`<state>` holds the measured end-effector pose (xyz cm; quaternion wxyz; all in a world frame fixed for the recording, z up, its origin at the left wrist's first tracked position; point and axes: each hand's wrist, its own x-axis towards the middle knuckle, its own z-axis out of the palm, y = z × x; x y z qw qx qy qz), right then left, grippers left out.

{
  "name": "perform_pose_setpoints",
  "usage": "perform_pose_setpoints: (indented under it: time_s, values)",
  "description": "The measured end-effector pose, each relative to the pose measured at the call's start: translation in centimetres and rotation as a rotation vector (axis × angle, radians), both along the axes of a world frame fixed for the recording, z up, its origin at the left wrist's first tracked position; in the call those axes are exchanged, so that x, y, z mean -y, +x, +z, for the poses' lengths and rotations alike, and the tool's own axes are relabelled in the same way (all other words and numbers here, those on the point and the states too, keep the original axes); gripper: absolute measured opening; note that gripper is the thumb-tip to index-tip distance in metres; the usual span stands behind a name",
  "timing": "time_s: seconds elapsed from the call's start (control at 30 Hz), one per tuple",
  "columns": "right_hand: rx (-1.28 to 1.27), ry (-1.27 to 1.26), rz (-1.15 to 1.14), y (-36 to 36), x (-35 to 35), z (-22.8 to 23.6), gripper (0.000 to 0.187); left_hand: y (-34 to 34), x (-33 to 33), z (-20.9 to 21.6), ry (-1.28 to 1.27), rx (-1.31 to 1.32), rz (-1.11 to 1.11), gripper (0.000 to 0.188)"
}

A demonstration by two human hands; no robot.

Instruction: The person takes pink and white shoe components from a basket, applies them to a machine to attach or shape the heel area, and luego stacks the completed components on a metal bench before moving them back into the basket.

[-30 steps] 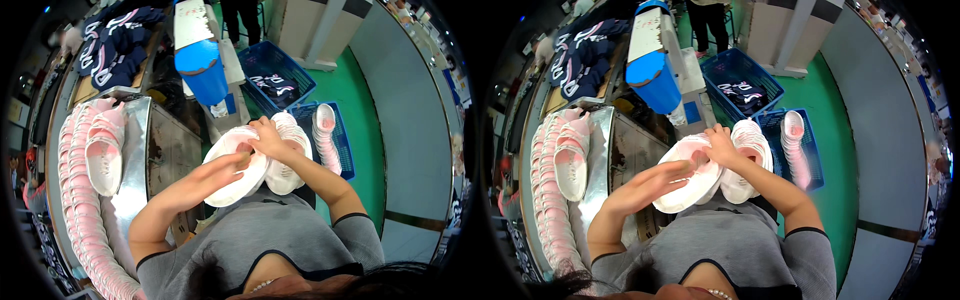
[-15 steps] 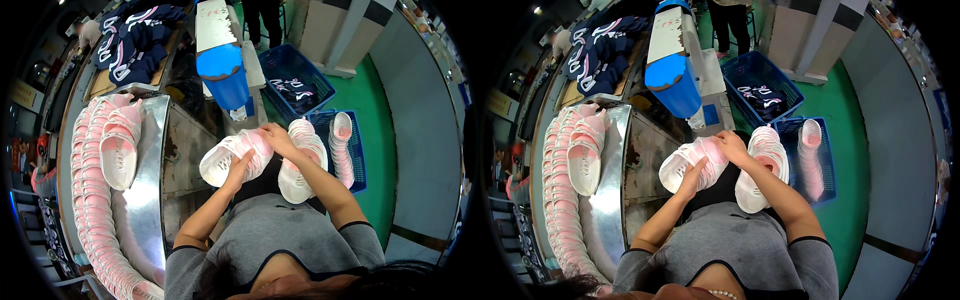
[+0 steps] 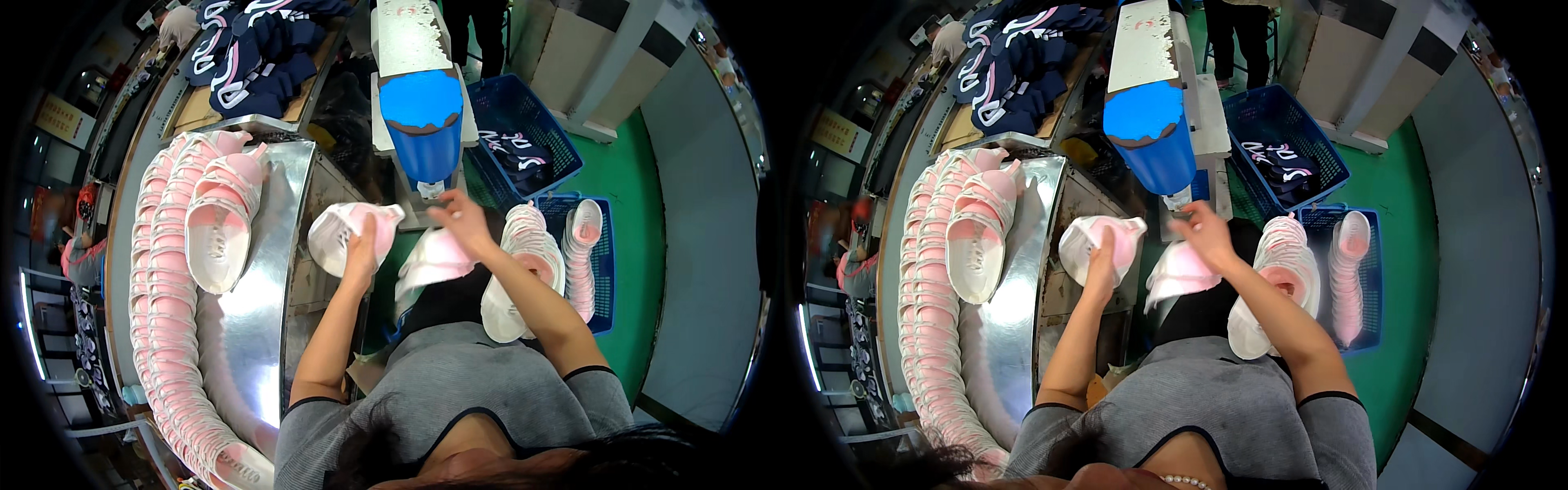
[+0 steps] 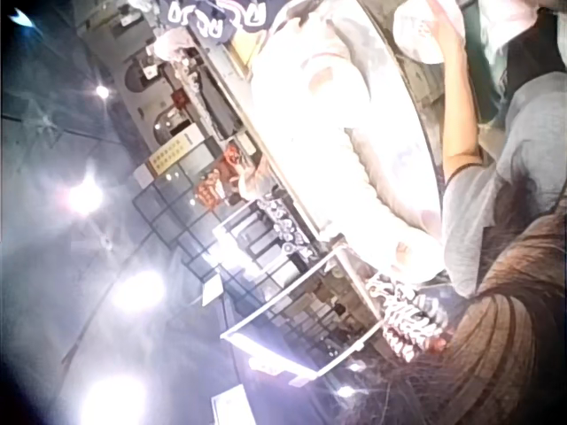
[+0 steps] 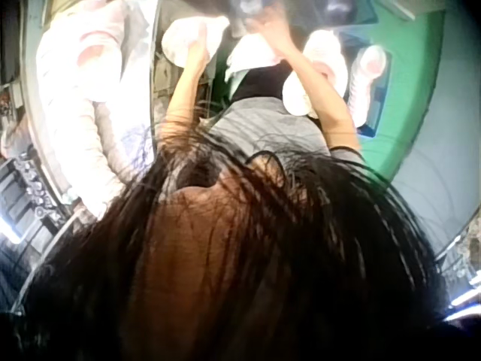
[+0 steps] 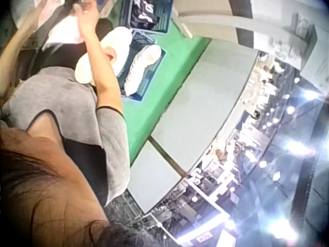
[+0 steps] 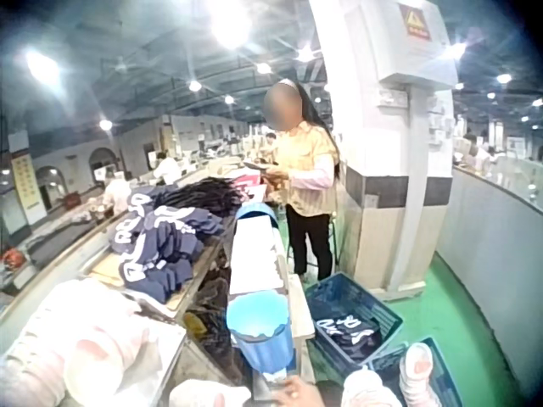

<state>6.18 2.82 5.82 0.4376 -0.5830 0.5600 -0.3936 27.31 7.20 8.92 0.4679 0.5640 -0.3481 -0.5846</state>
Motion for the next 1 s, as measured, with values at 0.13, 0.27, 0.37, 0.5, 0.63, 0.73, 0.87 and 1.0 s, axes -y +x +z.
perform_pose_setpoints:
  time_s: [0.13,0.27,0.37,0.5,0.63,0.73,0.87,1.0]
  values:
    - [-0.086,-0.016,0.069,2.7,0.2,2.1,0.031,-3.0,1.9,-1.0,-0.127,0.118,-0.084,0.040]
    - [0.317,0.162,0.054,0.3,1.8,-0.8,0.025,-3.8,3.3,-2.2,-0.217,0.119,-0.185,0.035]
    - [0.517,0.243,0.072,-0.6,2.9,-1.0,0.011,-3.9,4.5,-3.1,-0.218,0.075,-0.210,0.035]
    - [0.532,0.204,0.040,-0.5,5.3,-2.0,0.011,-5.0,6.9,-3.0,-0.043,-0.152,-0.079,0.034]
    - [0.465,0.268,0.085,-1.1,7.3,-1.9,0.012,-5.2,9.6,-4.4,0.163,-0.519,-0.017,0.036]
    - [0.410,0.289,0.081,-1.8,8.2,0.2,0.012,-5.4,10.5,-4.4,0.225,-0.668,0.083,0.034]
    - [0.174,0.253,-0.054,-4.7,7.1,-1.6,0.018,1.0,9.6,-7.3,0.027,-0.567,0.325,0.032]
    - [0.368,0.414,-0.331,-8.8,5.6,-6.5,0.019,-3.4,-1.5,1.9,-0.068,-0.069,0.189,0.042]
